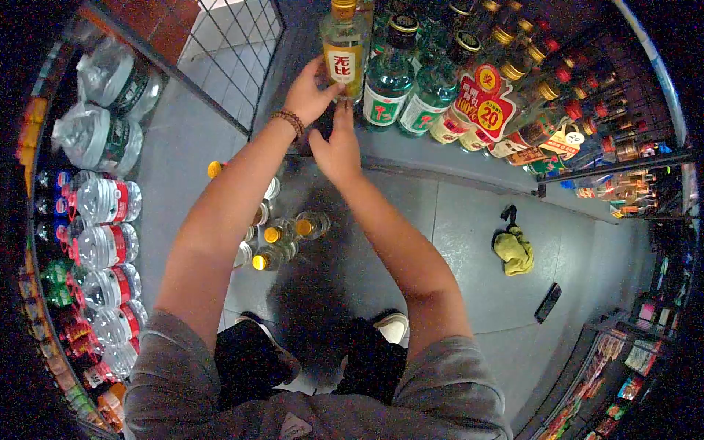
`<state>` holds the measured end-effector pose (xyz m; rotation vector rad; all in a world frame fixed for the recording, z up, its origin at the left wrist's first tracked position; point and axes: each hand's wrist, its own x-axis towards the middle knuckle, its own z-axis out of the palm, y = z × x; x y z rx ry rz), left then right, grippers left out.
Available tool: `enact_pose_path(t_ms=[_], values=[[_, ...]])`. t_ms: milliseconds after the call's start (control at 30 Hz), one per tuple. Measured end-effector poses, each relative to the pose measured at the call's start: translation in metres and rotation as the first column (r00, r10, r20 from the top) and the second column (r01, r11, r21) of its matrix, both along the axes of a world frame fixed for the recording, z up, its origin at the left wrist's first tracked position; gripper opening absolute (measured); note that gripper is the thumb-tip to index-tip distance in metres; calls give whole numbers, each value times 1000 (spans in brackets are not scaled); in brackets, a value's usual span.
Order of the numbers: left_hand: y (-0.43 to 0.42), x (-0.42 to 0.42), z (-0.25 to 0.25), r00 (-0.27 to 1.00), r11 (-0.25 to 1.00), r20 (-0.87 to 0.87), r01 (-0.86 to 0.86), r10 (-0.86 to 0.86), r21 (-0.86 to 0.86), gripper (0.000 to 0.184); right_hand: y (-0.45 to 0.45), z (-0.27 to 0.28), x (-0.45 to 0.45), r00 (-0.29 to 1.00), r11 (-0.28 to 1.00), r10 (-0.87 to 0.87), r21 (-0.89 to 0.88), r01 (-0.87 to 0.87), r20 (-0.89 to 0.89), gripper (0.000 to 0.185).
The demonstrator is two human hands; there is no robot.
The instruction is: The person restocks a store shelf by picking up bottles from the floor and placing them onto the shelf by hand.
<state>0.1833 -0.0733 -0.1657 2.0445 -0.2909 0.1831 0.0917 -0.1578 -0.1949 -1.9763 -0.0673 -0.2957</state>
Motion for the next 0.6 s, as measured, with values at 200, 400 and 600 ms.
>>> enact_pose_path(t_ms=[200,400,600], values=[[-5,-4,13,999,1000,-49,1,-2,-10,63,-2,-4,10,1000,1000,6,-12,-6,18,77],[-8,6,5,998,999,-69,-2,4,33,64,-3,-3,15,1000,999,-29,-42,28,-7,77],[-13,5,9,996,999,-79,-25,28,45,59,-6,3,15,1000,999,-30,-30,29,-3,78]])
